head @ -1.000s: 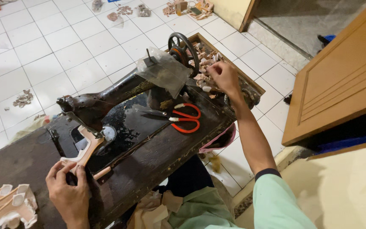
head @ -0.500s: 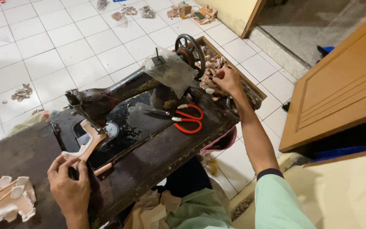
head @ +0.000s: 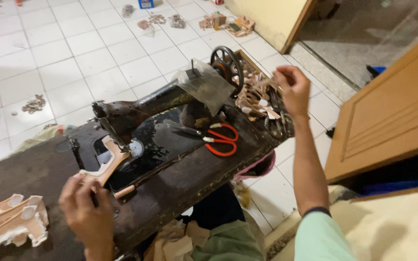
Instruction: The person sews beige shoe parts using a sewing machine, aligning pieces under the needle and operating the machine. They trim excess material with scissors and place finished pieces aside.
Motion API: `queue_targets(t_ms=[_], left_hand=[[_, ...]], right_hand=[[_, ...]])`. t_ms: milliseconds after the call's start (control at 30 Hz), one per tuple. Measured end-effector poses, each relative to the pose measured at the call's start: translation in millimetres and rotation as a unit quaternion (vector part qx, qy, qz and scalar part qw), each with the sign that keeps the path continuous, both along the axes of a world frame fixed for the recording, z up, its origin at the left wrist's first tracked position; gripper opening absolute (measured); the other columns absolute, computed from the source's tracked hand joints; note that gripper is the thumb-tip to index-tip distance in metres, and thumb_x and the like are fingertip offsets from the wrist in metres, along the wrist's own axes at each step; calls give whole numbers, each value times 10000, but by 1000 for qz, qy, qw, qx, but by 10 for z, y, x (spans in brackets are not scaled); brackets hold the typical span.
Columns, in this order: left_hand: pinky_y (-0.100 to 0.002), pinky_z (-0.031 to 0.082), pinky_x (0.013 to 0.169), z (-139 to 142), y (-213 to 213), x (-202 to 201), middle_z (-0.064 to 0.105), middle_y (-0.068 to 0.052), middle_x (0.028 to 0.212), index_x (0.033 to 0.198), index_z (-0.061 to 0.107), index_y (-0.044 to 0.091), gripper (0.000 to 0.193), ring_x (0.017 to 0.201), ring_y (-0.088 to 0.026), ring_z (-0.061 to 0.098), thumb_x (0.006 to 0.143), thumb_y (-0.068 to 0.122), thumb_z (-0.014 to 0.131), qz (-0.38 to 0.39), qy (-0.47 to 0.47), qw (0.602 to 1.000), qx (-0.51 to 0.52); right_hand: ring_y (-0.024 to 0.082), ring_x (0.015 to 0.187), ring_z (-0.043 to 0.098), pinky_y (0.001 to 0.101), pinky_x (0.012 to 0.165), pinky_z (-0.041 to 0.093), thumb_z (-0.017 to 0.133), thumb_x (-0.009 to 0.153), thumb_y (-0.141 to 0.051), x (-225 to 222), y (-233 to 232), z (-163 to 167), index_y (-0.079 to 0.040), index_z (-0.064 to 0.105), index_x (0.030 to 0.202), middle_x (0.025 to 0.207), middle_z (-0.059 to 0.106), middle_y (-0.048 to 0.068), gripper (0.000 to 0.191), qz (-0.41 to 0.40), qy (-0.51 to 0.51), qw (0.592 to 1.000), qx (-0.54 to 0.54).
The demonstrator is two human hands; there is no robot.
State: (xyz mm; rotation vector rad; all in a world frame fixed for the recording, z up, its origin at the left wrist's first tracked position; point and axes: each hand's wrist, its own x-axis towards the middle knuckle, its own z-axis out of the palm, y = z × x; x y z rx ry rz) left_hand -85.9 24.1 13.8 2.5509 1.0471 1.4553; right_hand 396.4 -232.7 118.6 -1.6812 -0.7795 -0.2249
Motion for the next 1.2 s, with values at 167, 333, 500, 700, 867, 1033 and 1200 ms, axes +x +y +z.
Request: queue_targets(t_ms=[167,333,500,700,867,1033,1200], left_hand=[[-345,587,911,554,-776,479,707,-132,1249,1096,715,64,174,1146,-292,704,930,41,762,-153,-126,973,-118],[-328,584,895,1066,-1116,915,758,-129,1136,1277,630,26,431,1065,-260,764,885,99,793,-388,-124,874,-264],[-284,639,808,1017,-1062,939,800,-123,1080,1297,626,-25,366,942,-170,782,955,78,708,-337,-259,777,-464],[-309,643,847,721,-1051,876,742,-131,1167,1427,549,-40,455,976,-162,744,1007,111,638,-374,-342,688,-519],[-287,650,804,689,-1085,872,727,-62,1044,1508,512,6,499,879,-93,695,1050,191,583,-377,-306,696,-529],[-248,576,699,718,-1066,821,707,-37,924,1495,528,-7,492,792,-83,672,1045,177,604,-368,-275,728,-508],[-230,523,618,732,-1085,735,648,-5,790,1463,576,2,447,687,-64,643,1055,184,567,-346,-201,766,-503]], right_hand=[[106,895,745,246,784,600,714,978,-60,-1177,-259,533,-34,718,1193,1059,786,72,216,151,-39,985,-73],[126,860,749,260,744,607,780,913,-96,-2043,382,485,-14,719,1138,1044,785,80,247,299,-119,942,-100],[109,974,765,262,811,633,613,1013,-105,-2295,797,226,-14,672,1215,1123,775,64,229,363,104,925,-26],[125,949,721,255,815,586,683,982,-35,-2374,819,-125,39,710,1151,1072,750,86,186,428,144,892,-10],[112,882,725,238,769,593,744,919,-22,-2398,788,-91,7,735,1106,1025,766,77,190,375,60,925,-24],[156,886,756,277,779,590,746,924,-24,-2549,767,-54,-11,736,1088,1031,772,88,165,292,-82,953,-16],[209,848,739,308,745,585,755,872,-31,-2620,820,-185,-21,684,982,969,734,105,132,244,-165,956,1]])
